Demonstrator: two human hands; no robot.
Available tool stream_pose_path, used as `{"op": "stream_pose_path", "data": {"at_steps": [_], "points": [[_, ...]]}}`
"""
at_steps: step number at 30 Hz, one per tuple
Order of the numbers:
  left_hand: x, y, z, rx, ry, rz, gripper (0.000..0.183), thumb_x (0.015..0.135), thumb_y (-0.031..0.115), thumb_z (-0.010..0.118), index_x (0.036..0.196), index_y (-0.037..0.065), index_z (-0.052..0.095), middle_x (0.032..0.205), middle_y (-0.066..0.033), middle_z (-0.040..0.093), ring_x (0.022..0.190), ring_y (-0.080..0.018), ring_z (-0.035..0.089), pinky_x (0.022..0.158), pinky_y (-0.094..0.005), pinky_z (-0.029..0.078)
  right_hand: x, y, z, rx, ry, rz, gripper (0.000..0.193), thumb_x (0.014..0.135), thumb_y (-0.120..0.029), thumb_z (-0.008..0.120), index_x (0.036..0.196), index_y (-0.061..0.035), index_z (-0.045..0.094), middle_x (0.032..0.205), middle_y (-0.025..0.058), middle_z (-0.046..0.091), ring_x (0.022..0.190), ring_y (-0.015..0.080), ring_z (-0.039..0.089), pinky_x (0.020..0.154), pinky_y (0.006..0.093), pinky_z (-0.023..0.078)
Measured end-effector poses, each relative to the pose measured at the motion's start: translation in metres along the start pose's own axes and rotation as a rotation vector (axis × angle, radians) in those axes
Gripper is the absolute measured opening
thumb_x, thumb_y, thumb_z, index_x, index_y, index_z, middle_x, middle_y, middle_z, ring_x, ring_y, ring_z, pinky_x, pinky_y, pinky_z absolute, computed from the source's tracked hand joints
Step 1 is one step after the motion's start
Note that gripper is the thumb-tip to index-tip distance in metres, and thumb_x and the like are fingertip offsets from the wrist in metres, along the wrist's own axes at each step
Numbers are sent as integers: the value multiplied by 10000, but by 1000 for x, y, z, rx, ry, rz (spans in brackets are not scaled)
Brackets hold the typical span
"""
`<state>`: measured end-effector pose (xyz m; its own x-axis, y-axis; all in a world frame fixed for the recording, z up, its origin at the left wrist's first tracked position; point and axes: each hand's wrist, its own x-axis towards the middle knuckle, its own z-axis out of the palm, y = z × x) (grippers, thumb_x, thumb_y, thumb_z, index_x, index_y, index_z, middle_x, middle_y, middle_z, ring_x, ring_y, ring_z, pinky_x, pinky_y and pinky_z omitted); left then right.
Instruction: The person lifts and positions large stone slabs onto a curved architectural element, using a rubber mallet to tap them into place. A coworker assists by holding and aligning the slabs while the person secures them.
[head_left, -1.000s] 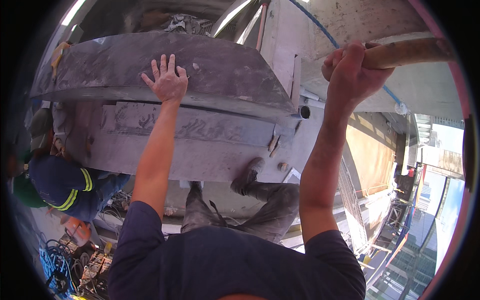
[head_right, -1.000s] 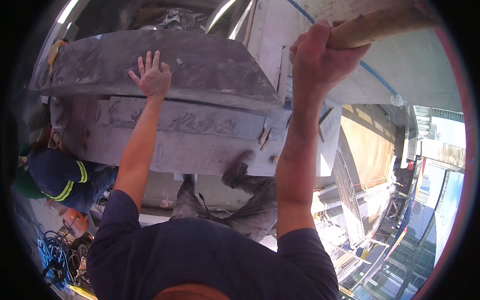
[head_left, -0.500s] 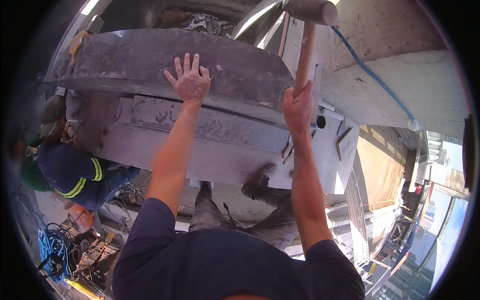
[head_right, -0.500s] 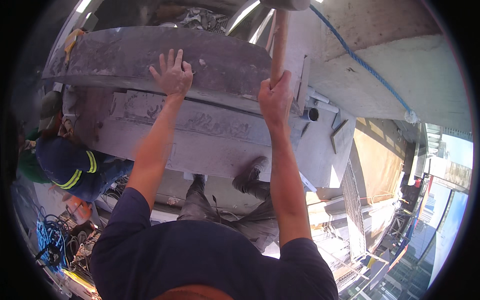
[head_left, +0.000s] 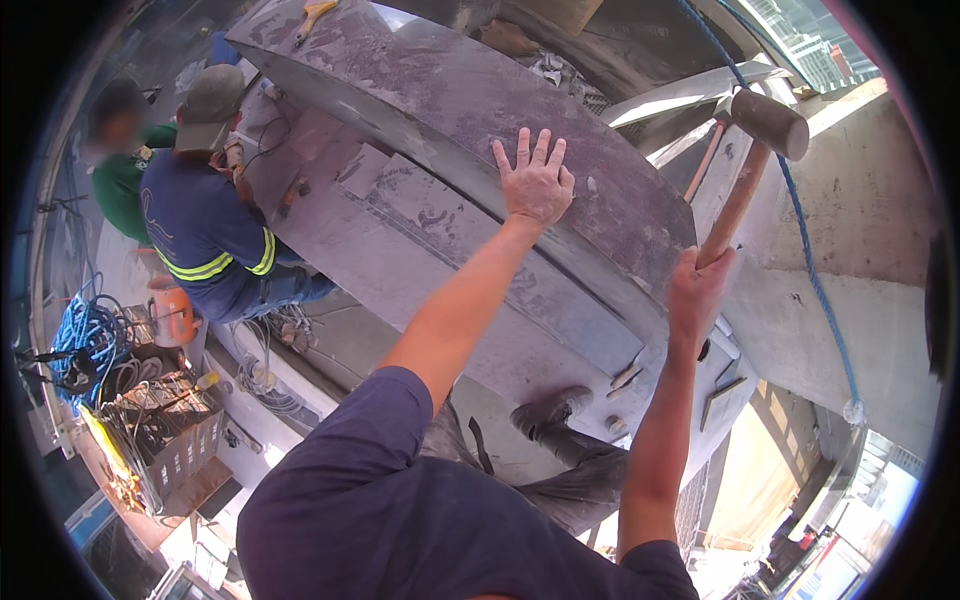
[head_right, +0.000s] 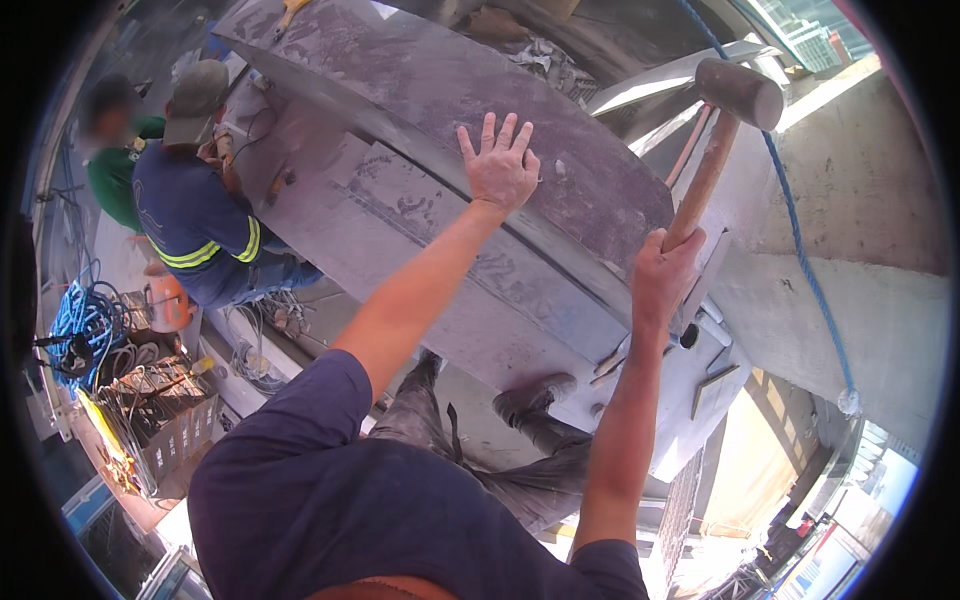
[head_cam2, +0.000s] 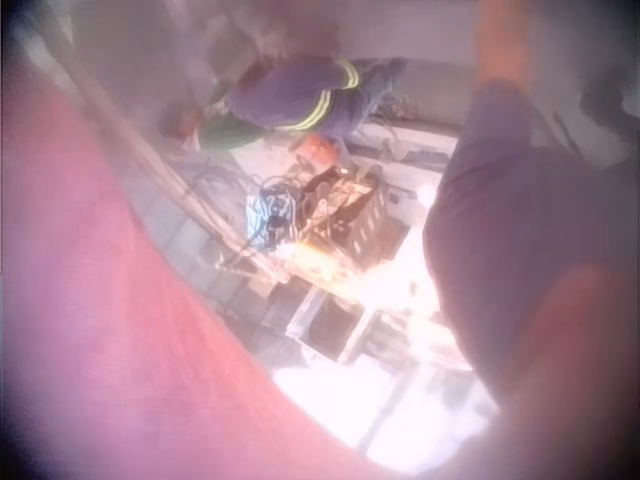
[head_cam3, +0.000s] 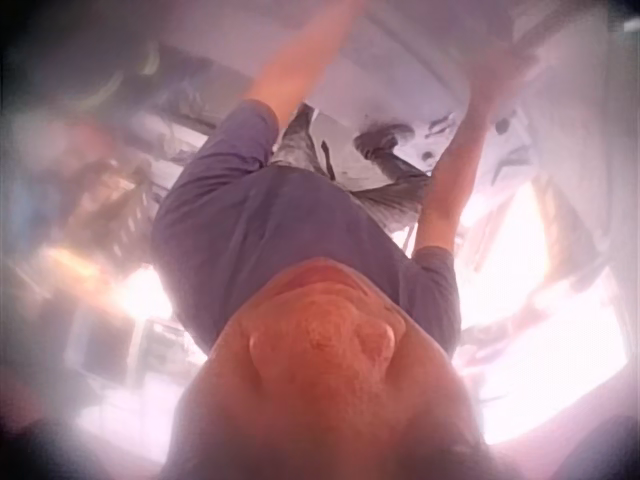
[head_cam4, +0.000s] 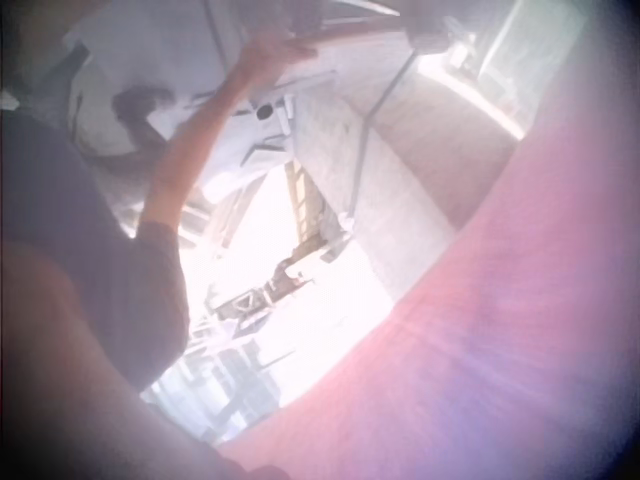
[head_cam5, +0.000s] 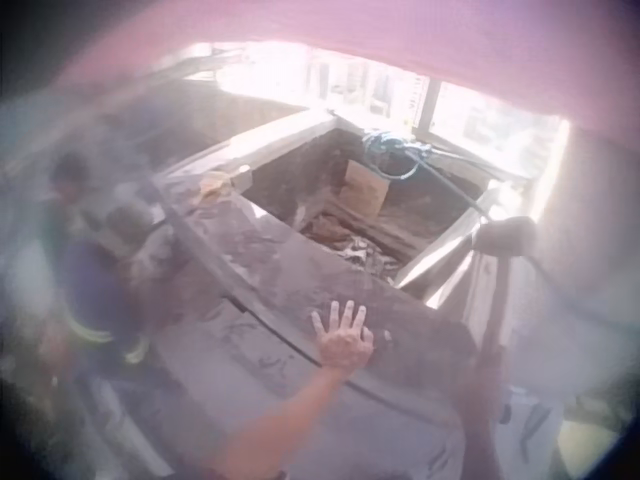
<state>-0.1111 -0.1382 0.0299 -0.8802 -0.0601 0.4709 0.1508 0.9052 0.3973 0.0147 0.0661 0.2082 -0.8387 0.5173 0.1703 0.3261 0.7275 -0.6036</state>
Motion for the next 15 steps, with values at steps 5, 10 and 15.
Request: {"op": "stream_pose_path", "data": {"at_steps": [5,10,15], "points": [[2,10,0,-43,2,6,482,961,340,595,1405,229,748,1564,-41,632,1544,-345,460,1300,-726,96,-14,104,23,-196,-117,-42,283,958,-147,617,1151,2,474,936,343,702,901,556,706,784,606,514],[3,4,1,48,-8,23,484,957,320,596,1406,221,750,1556,-48,640,1538,-350,469,1290,-732,115,-13,75,13,-126,-188,45,335,951,-158,632,1199,-12,461,952,371,704,960,589,685,791,639,508],[4,15,9,142,-80,63,497,1014,355,548,1486,280,685,1609,-22,594,1557,-335,456,1274,-744,137,-23,134,8,-236,-269,137,332,929,-150,646,1168,-15,458,966,406,684,1014,614,663,859,649,509]]}}
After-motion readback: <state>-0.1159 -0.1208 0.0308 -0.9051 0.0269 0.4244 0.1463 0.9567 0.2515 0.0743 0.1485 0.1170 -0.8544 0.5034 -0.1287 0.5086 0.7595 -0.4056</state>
